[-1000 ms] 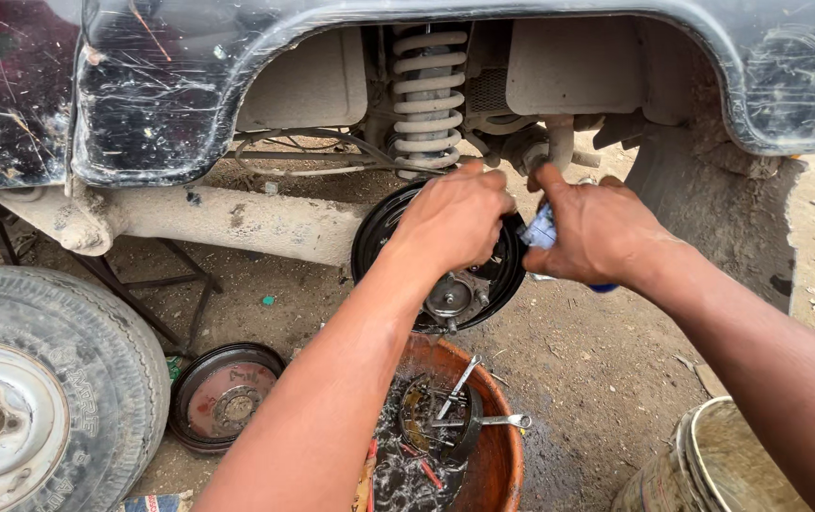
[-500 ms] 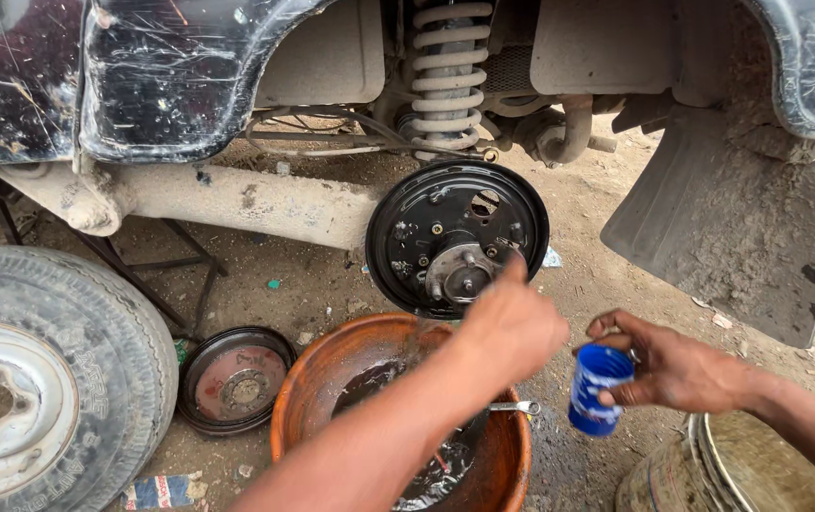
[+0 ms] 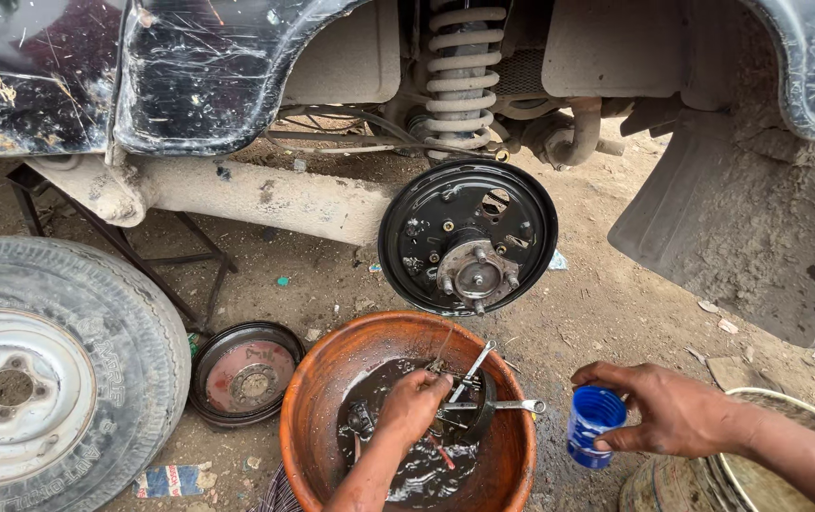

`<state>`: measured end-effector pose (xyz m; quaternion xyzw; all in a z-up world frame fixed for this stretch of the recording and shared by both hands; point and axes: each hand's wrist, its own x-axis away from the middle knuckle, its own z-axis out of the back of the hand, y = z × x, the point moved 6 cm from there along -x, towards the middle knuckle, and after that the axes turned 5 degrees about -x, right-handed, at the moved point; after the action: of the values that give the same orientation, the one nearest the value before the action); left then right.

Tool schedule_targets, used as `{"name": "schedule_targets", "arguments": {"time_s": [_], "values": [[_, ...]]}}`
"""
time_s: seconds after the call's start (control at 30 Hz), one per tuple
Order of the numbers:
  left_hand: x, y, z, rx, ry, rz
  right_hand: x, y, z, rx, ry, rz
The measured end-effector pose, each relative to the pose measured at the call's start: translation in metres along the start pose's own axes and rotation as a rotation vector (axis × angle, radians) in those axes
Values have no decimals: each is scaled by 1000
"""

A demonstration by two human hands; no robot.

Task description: The person cleans and sands components of a drum brake assembly over a basin of fluid, using a piece of sandpaper and dipping parts into the liquid.

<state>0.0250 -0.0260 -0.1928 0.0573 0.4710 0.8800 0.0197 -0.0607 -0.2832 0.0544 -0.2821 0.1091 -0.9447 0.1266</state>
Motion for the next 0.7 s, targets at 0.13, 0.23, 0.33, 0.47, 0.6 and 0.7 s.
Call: {"name": "schedule_targets", "arguments": {"time_s": [0.13,0.23,0.33,0.47,0.6,0.7], "values": [[18,12,-5,369,-214,236,-2,-20,-3,206,125,4],[36,22,13,530,-84,387,-7,-29,-1,170,208,43],[44,15,19,523,117,382,-13,-42,2,111,286,200],[59,6,-13,837,8,482,-23,-70,-22,132,163,154],[79,21,-22,949,-40,424,-25,-86,-32,292,12,137],[79,7,-4,872,79,392,-29,-88,-28,360,56,355]]}}
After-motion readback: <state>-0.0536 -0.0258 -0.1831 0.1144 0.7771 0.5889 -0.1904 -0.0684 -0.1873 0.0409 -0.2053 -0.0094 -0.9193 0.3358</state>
